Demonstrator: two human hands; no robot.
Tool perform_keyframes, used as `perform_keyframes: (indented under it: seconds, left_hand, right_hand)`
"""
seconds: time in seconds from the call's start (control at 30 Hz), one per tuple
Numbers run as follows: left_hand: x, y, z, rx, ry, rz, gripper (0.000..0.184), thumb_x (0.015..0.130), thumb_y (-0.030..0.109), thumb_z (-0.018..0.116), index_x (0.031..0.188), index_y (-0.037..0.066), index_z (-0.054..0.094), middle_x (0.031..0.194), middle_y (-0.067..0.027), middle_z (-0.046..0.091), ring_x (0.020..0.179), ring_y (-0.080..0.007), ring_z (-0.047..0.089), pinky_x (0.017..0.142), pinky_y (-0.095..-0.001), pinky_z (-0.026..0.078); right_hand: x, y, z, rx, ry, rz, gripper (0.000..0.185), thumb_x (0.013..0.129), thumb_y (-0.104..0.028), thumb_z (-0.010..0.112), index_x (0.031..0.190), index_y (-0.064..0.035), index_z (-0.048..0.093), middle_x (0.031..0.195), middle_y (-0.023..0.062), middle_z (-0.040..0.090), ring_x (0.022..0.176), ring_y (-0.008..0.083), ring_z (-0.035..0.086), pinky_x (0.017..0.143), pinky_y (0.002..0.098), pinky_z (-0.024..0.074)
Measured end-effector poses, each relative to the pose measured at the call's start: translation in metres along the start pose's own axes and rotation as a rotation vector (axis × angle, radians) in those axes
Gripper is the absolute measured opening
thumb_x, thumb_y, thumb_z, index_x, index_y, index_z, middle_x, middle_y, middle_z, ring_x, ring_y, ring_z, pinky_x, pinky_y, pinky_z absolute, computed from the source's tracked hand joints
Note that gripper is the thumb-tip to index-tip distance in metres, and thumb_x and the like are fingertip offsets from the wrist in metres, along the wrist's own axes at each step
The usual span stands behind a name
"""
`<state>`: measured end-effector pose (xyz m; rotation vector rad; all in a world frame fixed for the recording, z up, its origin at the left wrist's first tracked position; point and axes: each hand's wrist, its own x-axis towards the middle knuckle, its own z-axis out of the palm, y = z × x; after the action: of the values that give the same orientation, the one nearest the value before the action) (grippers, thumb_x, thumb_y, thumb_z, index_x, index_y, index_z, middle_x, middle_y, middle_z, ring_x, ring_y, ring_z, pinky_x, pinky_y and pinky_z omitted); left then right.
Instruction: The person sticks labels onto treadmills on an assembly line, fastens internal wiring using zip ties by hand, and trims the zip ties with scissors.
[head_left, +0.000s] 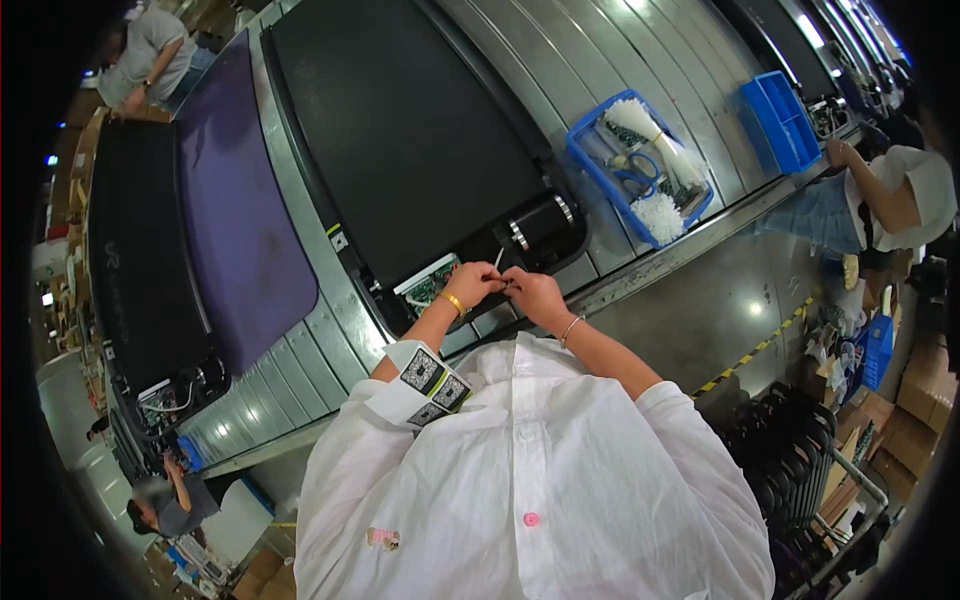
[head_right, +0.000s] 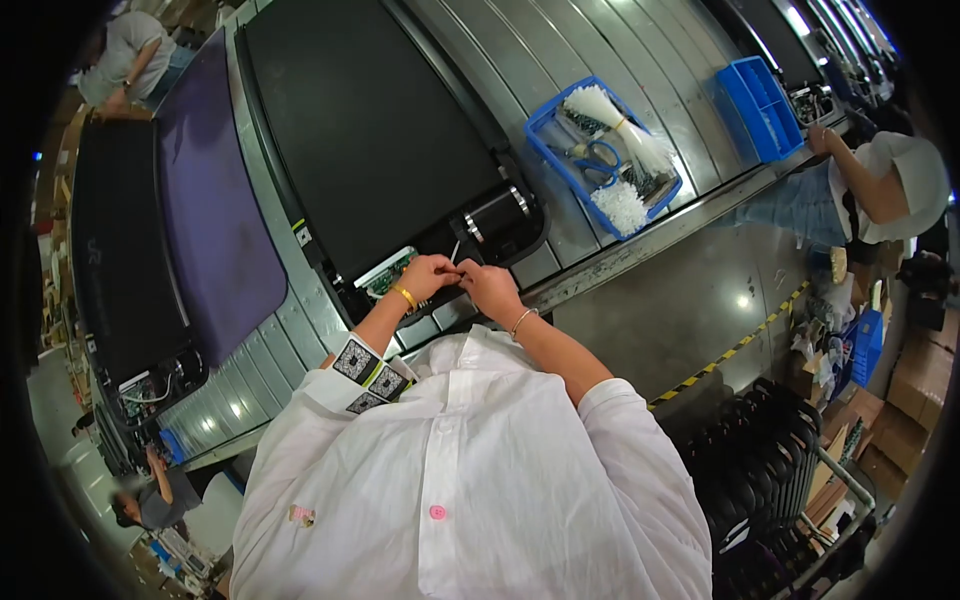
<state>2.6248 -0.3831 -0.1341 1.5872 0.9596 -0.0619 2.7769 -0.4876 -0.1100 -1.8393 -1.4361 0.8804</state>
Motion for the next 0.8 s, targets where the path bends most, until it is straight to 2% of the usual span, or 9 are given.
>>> perform_keyframes:
  seconds: [0.07,0.13,0.3,0.43,0.53,0.67,0.8]
  left_hand:
    - [-0.001,-0.006,0.005,-0.093,0.017,0.063,0.009,0.076,0.008,0.07,0.082,0.003,0.067,0.08,-0.0052,0.065,0.071,-0.0123,0.06,0.066,-0.0272,0.048]
    - [-0.007,-0.011,0.01,-0.287,0.04,0.153,0.007,0.076,0.005,0.069,0.083,0.003,0.068,0.084,-0.0047,0.063,0.074,-0.0123,0.06,0.067,-0.0259,0.047]
    - [-0.019,-0.012,0.018,-0.156,0.154,0.29,0.011,0.078,-0.001,0.065,0.087,0.003,0.067,0.092,-0.0041,0.059,0.08,-0.0118,0.06,0.066,-0.0238,0.049]
    - [-0.013,-0.009,0.023,-0.034,0.3,0.213,0.011,0.075,0.0,0.065,0.085,0.004,0.068,0.084,-0.0051,0.059,0.073,-0.0148,0.061,0.065,-0.0245,0.048]
    - [-0.005,-0.013,0.029,-0.201,0.393,0.059,0.007,0.079,-0.001,0.061,0.084,0.002,0.065,0.08,-0.0043,0.059,0.062,-0.0118,0.059,0.053,-0.0253,0.048]
    - [0.009,-0.018,0.035,-0.279,0.429,-0.096,0.008,0.076,0.001,0.061,0.083,0.002,0.062,0.072,-0.0082,0.06,0.056,-0.0187,0.06,0.051,-0.0287,0.048]
    - [0.009,-0.024,0.033,-0.242,0.398,-0.078,0.007,0.077,0.005,0.06,0.083,0.002,0.06,0.066,-0.0085,0.06,0.054,-0.018,0.059,0.05,-0.0281,0.048]
  right_hand:
    - [-0.001,-0.011,-0.005,0.165,-0.049,0.064,0.009,0.079,-0.009,0.062,0.087,-0.0076,0.058,0.071,0.0126,0.064,0.068,0.0311,0.063,0.058,0.037,0.0493]
    - [0.0,-0.014,-0.007,0.164,-0.054,0.034,0.008,0.079,-0.008,0.061,0.087,-0.0073,0.057,0.071,0.0123,0.063,0.068,0.0311,0.063,0.059,0.0375,0.049]
    - [-0.001,-0.017,-0.006,0.108,-0.069,-0.06,0.006,0.078,-0.002,0.056,0.083,-0.0062,0.055,0.07,0.0115,0.062,0.069,0.0313,0.061,0.061,0.0387,0.0479]
    - [0.006,-0.022,-0.012,0.136,-0.044,-0.103,0.008,0.077,0.001,0.053,0.081,-0.0055,0.054,0.07,0.0113,0.061,0.069,0.0311,0.06,0.062,0.0385,0.0473]
    - [0.008,-0.036,-0.019,0.135,-0.037,-0.116,0.009,0.076,0.003,0.052,0.079,-0.005,0.055,0.07,0.0113,0.06,0.069,0.0307,0.059,0.063,0.038,0.0471]
    - [0.0,-0.039,-0.021,0.102,-0.04,-0.093,0.01,0.076,0.005,0.05,0.077,-0.0042,0.055,0.069,0.0114,0.06,0.069,0.0298,0.059,0.063,0.037,0.0468]
    - [0.002,-0.028,-0.02,0.219,-0.057,-0.043,0.011,0.074,0.006,0.049,0.076,-0.0038,0.055,0.07,0.0113,0.06,0.07,0.0286,0.06,0.063,0.036,0.0467]
